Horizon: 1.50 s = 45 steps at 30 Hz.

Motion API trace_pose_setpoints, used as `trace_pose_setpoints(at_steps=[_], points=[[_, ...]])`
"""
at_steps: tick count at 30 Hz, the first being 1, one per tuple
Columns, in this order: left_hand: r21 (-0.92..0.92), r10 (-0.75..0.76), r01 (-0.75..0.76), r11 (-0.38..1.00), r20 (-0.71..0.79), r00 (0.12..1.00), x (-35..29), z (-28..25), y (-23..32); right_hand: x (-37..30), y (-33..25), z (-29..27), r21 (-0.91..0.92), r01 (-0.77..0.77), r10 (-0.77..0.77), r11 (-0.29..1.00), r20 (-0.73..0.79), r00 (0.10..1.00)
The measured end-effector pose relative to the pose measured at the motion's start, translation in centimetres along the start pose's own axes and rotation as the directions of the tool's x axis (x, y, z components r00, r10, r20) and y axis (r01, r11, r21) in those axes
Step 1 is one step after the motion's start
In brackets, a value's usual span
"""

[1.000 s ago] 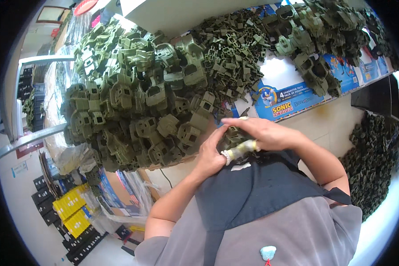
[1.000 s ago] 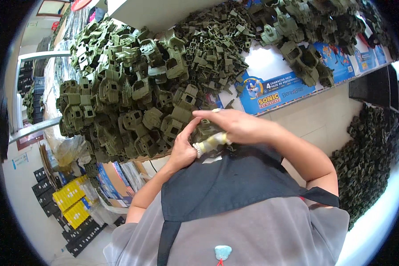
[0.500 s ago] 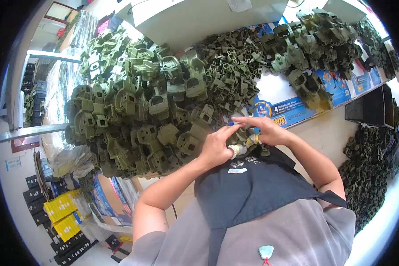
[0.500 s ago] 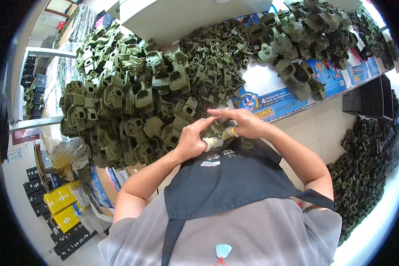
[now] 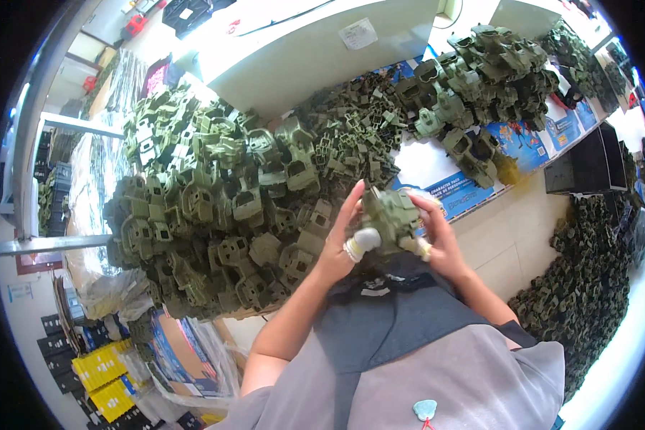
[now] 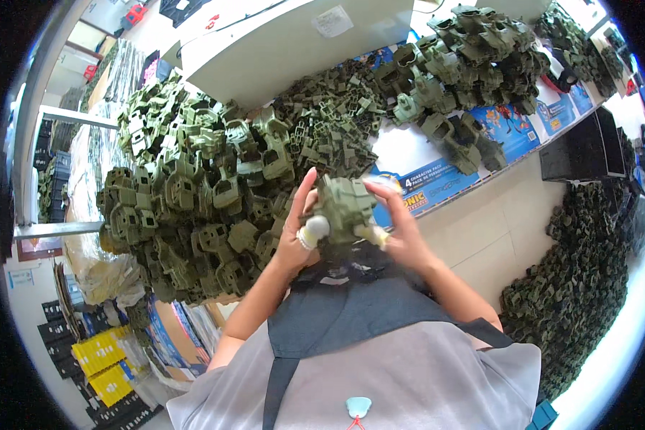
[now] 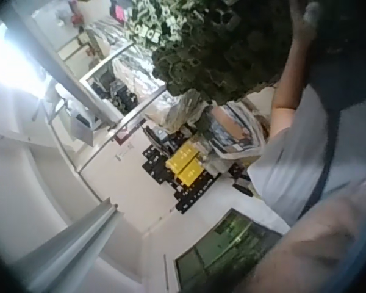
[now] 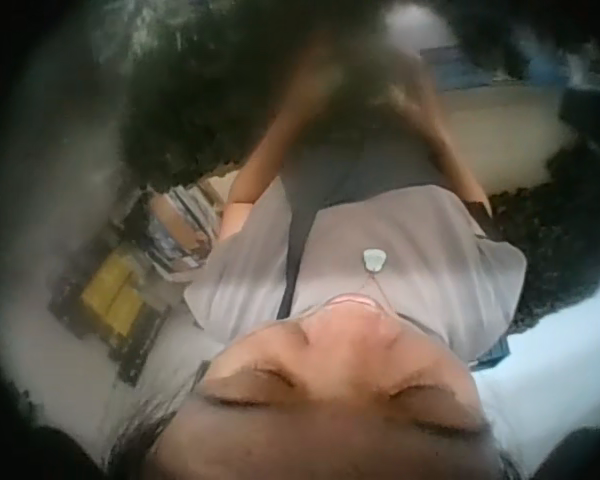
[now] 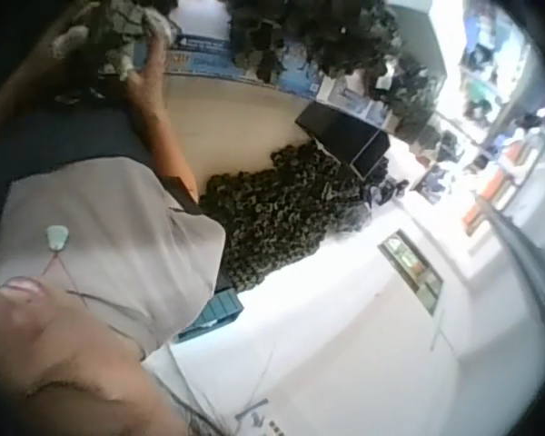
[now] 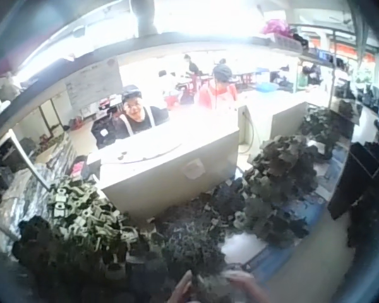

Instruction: The person repeatedly picks up small green plastic components from a large pile on a table, snaps them together by hand, and places the assembled units back onto the pile. This process is repeated continuously throughout the clip.

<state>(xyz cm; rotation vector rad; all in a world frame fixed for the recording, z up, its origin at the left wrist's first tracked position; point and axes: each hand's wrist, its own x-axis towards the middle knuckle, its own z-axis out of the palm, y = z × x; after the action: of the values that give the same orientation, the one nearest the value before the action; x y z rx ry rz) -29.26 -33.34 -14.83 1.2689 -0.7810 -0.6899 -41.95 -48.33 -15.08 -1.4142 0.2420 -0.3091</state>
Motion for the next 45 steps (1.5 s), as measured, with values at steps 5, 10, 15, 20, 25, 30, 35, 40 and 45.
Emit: trace_pose_setpoints(at_steps=[5,10,15,20,25,30,35,40,45], points=[[0.322,-0.126,0.05,0.946,0.219,0.968,-0.5,-0.3,2.7,0.1,-5.0,-3.2,-0.4,0.275,-0.052,0.874,0.487,0.872],[0.563,-0.13,-0.024,0.826,0.232,0.964,-1.9,1.1,3.1,-0.2,-5.7,-2.8,-0.483,0.202,0.06,0.852,0.473,0.879],[0.454,-0.146,-0.025,0.89,0.337,0.93,-2.7,-0.4,2.2,-1.9,-4.0,-2.0,-0.501,0.155,0.066,0.852,0.396,0.916],[0.577,-0.331,0.096,0.811,0.319,0.888,-3.5,-0.3,1.7,-3.4,-1.2,-1.8,-0.464,0.081,0.086,0.882,0.329,0.941],[0.59,-0.201,0.131,0.797,0.055,0.978,-1.4,-3.5,5.6,-3.9,-1.8,-4.7,-0.109,-0.146,0.148,0.983,0.009,0.989],[0.059,-0.317,0.319,0.946,-0.05,0.947,-3.6,-2.0,1.9,-4.4,-0.6,-4.7,0.007,-0.153,0.151,0.988,0.115,0.982],[0.234,-0.253,0.259,0.937,-0.054,0.966,-4.7,-0.6,0.4,-6.1,1.8,-4.7,0.016,-0.169,0.168,0.986,0.033,0.985],[0.228,-0.383,0.352,0.908,0.104,0.918,-1.4,-0.7,-0.8,-6.2,3.3,-5.5,0.068,-0.239,0.244,0.969,-0.082,0.966],[0.354,-0.39,0.33,0.875,0.109,0.914,-1.4,0.8,-3.1,-6.3,5.2,-7.4,-0.065,-0.245,0.232,0.967,-0.16,0.96]])
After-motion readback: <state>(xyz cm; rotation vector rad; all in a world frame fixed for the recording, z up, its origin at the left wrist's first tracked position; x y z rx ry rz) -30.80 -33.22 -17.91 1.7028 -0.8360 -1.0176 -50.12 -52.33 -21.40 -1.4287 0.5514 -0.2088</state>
